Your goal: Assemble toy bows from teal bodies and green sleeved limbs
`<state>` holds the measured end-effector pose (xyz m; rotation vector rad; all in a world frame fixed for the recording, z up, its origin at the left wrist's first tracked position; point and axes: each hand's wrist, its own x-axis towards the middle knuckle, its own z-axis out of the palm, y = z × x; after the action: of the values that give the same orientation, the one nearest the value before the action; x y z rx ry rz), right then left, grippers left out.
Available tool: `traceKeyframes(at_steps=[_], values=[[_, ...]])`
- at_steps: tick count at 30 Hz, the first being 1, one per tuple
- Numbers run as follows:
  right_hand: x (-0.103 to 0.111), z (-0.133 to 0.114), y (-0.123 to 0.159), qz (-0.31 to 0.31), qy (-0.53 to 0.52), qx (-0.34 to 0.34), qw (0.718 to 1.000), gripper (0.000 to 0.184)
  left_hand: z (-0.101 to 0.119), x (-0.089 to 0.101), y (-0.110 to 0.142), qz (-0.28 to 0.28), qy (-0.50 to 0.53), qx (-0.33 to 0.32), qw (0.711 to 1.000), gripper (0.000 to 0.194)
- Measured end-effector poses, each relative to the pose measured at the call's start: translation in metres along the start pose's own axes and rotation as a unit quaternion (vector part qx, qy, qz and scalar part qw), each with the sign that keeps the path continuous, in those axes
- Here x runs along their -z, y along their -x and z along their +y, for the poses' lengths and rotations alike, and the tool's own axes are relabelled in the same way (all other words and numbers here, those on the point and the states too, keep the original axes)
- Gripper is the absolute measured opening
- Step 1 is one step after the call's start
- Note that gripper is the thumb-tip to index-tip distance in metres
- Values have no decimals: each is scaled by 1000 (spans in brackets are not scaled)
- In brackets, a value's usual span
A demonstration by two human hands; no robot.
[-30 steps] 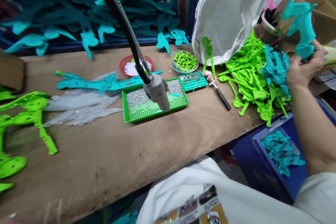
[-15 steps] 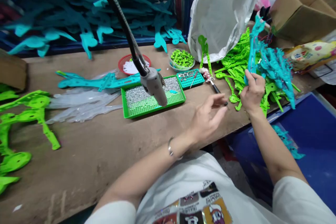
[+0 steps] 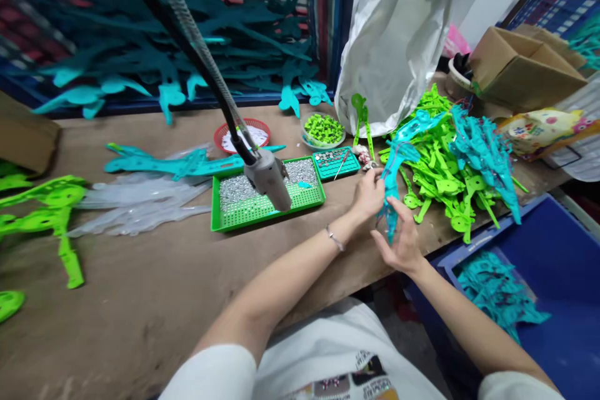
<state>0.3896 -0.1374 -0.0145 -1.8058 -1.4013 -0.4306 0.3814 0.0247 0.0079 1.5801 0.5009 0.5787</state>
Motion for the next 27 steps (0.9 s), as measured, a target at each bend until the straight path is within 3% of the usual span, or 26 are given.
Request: traceKeyframes(at_steps=[4,8,12,16,19,21,24,27], values=[[41,-3,-20,87,38,45,994,70,-10,65,54,-12,0,-5,1000,32],[62,6,-44,142,76,0,987,52,-1,151,126,-62,-84,15,994,36],[49,5,-59,83,51,-49,994,39,4,230,190,-112,-194,69,972,38],[7,12,-75,-44,-37,-72,996,31,-11,288,223,-127,-274,104,948,39],[-36,30,-96,-98,-83,-83,988,28,-23,313,226,-117,-345,76,928,40],[-66,44,-114,-117,-75,-87,986,28,-26,318,224,-86,-403,35,910,39],[-107,56,-140,-148,-56,-68,985,29,-25,308,226,-29,-477,-14,878,37],[-140,57,-156,-182,-48,-44,981,31,-23,284,236,-6,-510,-45,859,44]])
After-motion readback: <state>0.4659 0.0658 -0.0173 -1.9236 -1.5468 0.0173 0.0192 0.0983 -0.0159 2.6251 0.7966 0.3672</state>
